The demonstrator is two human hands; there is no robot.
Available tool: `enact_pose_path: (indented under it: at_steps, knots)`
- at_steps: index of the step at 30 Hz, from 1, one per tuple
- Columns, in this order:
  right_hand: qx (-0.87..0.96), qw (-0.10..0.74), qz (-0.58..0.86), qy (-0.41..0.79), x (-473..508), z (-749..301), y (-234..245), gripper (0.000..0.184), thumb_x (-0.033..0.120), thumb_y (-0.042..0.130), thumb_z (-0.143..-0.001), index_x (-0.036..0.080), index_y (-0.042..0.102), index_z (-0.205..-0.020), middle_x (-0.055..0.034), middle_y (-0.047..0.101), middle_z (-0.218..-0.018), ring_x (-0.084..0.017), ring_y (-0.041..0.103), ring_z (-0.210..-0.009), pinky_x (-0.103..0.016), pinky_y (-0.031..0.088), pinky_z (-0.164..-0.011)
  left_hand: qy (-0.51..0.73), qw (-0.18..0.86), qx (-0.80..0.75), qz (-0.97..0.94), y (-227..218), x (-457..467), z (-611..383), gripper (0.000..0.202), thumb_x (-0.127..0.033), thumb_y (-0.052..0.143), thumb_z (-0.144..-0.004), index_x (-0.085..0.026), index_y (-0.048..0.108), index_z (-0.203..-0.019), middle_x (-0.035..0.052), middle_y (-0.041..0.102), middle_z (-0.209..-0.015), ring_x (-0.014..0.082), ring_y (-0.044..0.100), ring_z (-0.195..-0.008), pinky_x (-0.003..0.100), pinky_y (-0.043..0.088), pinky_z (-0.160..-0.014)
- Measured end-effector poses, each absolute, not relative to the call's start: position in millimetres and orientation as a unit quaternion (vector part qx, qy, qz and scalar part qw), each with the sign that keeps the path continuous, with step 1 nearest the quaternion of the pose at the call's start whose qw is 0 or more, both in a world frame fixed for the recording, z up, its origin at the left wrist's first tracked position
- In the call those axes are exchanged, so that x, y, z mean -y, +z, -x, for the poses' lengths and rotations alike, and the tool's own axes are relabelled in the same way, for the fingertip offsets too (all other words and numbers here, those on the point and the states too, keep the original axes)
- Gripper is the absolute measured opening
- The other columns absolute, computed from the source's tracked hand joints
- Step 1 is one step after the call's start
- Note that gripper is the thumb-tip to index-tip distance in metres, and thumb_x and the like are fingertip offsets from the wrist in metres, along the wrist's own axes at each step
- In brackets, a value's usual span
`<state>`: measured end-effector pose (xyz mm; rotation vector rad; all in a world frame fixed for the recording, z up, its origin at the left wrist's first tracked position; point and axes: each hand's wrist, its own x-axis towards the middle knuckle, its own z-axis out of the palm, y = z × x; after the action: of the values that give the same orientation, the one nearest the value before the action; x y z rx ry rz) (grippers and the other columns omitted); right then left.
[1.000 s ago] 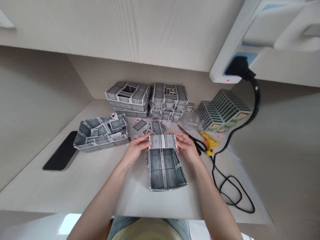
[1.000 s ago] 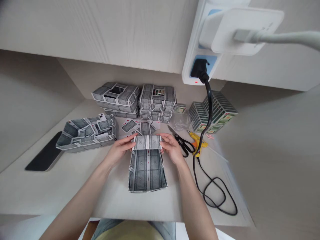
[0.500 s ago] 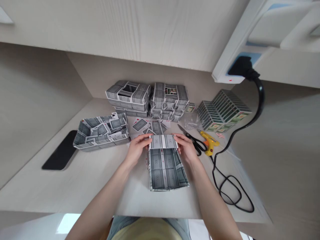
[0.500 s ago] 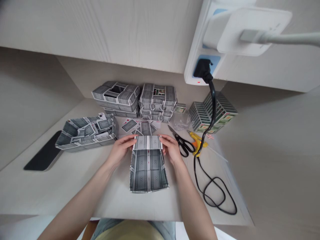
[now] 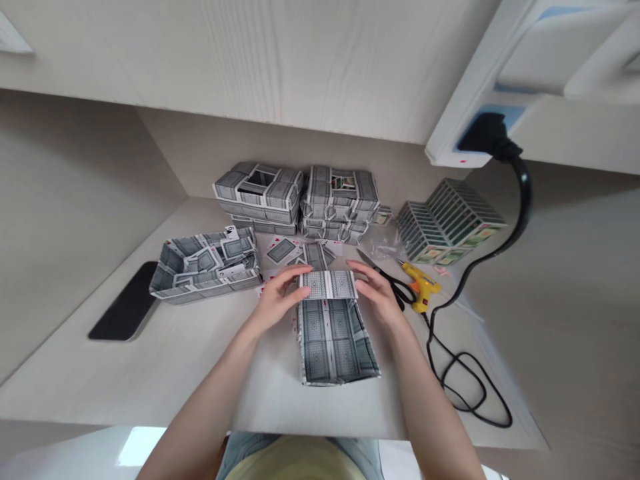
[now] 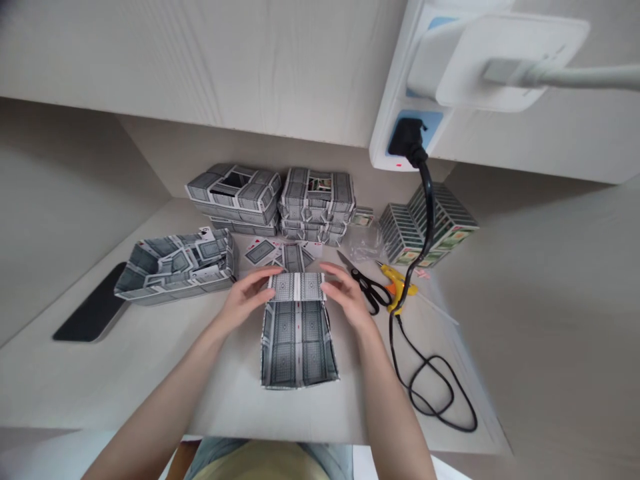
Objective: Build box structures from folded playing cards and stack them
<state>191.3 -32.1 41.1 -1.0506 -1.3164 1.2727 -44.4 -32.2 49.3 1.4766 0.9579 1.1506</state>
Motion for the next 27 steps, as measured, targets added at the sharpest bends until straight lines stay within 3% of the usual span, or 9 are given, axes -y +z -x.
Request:
enact_pose_path:
  at_steps: [5,10,15,27]
  knots:
    - [0.558,0.446,0.381,0.588,32.0,-195.0,43.9,0.050,0.029,0.077,-0.061,0.028,0.062,-0.109,-0.0033,0.062,-0.112,-0.024,0.054,-0.108,-0.042,0.038,-0.097,0.434,0.538,-0.372,-0.619,47.5,27.9,49.3,0.040,-0.031,0.069,-0.068,-0.022,0.063,-0.107,0.0074,0.058,-0.120,0.0232,0.051,-0.112,0.040,0.035,-0.100]
    - [0.553,0.451,0.393,0.579,31.0,-193.7,38.2,0.047,0.029,0.074,-0.064,0.027,0.062,-0.109,-0.0036,0.061,-0.114,-0.022,0.055,-0.106,-0.041,0.037,-0.097,0.425,0.566,-0.396,-0.586,41.4,25.9,48.5,0.048,-0.031,0.069,-0.068,-0.020,0.059,-0.113,0.0085,0.059,-0.119,0.0233,0.053,-0.110,0.040,0.038,-0.097]
    - [0.543,0.471,0.392,0.574,29.8,-193.7,34.2,0.058,0.031,0.077,-0.060,0.028,0.058,-0.115,-0.0036,0.061,-0.115,-0.022,0.054,-0.108,-0.041,0.037,-0.098,0.439,0.577,-0.399,-0.562,37.9,23.1,47.8,0.057,-0.032,0.073,-0.063,-0.020,0.056,-0.116,0.0085,0.058,-0.121,0.0231,0.053,-0.111,0.040,0.036,-0.100]
    - [0.556,0.474,0.388,0.562,31.1,-192.8,31.4,0.047,0.036,0.072,-0.067,0.028,0.060,-0.113,-0.0028,0.062,-0.114,-0.023,0.052,-0.111,-0.040,0.036,-0.099,0.446,0.564,-0.397,-0.571,35.3,20.3,46.7,0.045,-0.031,0.070,-0.066,-0.017,0.058,-0.107,0.0079,0.062,-0.109,0.0213,0.056,-0.103,0.039,0.039,-0.096]
